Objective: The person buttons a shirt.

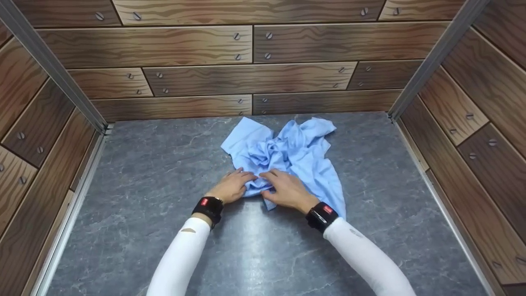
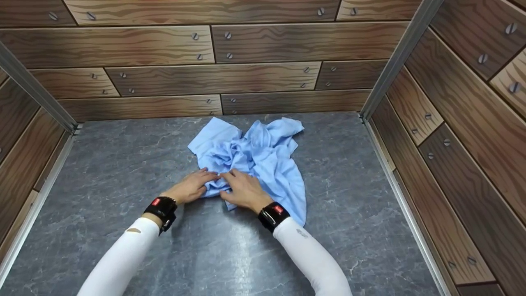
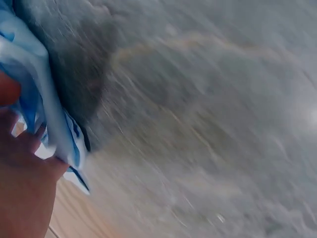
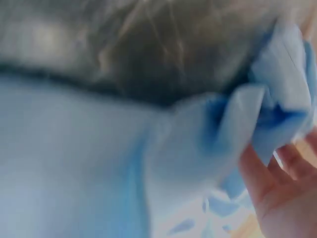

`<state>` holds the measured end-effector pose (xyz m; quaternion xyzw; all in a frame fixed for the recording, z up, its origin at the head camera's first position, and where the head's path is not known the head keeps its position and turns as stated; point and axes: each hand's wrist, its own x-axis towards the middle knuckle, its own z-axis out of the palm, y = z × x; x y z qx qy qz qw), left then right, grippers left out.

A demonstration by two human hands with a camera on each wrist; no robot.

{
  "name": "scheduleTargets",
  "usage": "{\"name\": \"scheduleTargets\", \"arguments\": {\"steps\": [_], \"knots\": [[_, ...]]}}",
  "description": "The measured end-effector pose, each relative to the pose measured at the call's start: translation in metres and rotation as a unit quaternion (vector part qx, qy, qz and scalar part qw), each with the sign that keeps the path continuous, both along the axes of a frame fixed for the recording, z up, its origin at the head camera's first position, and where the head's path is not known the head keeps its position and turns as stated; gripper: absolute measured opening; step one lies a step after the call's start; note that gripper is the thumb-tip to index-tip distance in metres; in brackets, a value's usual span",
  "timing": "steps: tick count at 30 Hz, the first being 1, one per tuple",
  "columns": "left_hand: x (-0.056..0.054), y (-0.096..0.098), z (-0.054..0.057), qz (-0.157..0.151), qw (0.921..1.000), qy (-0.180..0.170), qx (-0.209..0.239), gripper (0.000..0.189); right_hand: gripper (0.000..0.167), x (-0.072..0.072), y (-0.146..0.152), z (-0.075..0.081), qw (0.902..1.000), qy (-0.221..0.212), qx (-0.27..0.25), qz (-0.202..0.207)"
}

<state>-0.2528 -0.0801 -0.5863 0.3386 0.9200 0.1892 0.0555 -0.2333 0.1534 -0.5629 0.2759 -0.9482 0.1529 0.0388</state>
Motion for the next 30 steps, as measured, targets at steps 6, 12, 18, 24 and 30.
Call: {"name": "scheduleTargets", "arguments": {"steps": [6, 12, 18, 24, 30], "knots": [[0.009, -0.023, 0.005, 0.014, 0.9996, -0.022, -0.008, 0.043, 0.028, -0.018, 0.021, 0.018, 0.9848, 0.112, -0.067, -0.115], [0.013, -0.032, 0.013, 0.124, 0.9880, -0.090, 0.021, 0.050, 0.047, -0.043, 0.045, 0.010, 0.9790, 0.012, -0.049, -0.197], [0.011, -0.028, 0.021, 0.163, 0.9833, -0.077, 0.023, 0.054, 0.065, -0.041, 0.053, -0.006, 0.9828, -0.068, 0.030, -0.169], [0.008, -0.027, 0.034, 0.180, 0.9788, -0.097, 0.004, 0.046, 0.050, -0.028, 0.050, 0.000, 0.9919, -0.077, 0.062, -0.080], [0.002, -0.035, 0.036, 0.194, 0.9788, -0.066, -0.001, 0.026, 0.067, -0.031, 0.055, 0.030, 0.9570, -0.283, 0.002, -0.063]]}}
